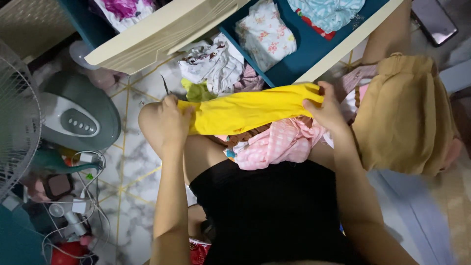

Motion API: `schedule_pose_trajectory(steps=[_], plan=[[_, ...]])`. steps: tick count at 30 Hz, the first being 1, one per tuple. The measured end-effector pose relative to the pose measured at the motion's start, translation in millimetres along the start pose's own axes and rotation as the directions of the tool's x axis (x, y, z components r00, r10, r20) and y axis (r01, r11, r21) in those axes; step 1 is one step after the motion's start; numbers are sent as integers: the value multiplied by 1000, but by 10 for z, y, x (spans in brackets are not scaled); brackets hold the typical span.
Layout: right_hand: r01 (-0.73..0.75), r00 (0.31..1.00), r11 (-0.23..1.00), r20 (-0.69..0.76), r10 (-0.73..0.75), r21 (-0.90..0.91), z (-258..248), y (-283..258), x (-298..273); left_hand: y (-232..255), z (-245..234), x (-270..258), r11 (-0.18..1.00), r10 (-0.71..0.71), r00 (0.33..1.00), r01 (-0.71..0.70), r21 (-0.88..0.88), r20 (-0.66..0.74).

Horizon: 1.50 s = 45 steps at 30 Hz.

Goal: Folding several items of small clothing and placing them into a drawer.

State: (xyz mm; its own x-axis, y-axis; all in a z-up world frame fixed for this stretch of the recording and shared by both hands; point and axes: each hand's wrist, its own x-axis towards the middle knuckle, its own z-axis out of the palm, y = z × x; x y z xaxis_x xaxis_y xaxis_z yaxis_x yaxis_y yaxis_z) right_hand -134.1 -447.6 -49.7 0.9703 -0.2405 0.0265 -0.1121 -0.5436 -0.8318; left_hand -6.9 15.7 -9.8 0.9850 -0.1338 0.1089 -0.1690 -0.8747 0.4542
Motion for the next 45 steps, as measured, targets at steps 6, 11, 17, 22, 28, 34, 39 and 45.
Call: schedule_pose_trajectory(steps=[6,11,17,22,28,34,39,45], plan=[[-381,924,863,177,340,331,235,61,24,-18,55,10,949,76,983,-123,289,167],[-424,906,747,242,348,513,-37,-401,4,-213,42,-29,990,-3,980,-25,135,201],[-347,922,567,162,351,747,-565,-932,12,-90,-175,50,627,-200,942,334,-704,269],[-178,958,624,-11,287,761,-797,-950,7,-61,-111,35,302,-120,933,360,-883,339],[-20,970,990,-238,53,140,-766,-653,31,489,94,80,889,-24,997,53,-454,68],[25,963,989,-263,-63,-144,-682,-576,50,1548,236,-188,897,387,921,-366,-247,42],[0,957,989,-286,-43,-149,-733,-610,43,1832,562,-315,846,503,857,-460,-271,114],[28,956,983,-281,-80,-183,-761,-662,37,1658,472,-494,783,600,787,-540,-308,147]])
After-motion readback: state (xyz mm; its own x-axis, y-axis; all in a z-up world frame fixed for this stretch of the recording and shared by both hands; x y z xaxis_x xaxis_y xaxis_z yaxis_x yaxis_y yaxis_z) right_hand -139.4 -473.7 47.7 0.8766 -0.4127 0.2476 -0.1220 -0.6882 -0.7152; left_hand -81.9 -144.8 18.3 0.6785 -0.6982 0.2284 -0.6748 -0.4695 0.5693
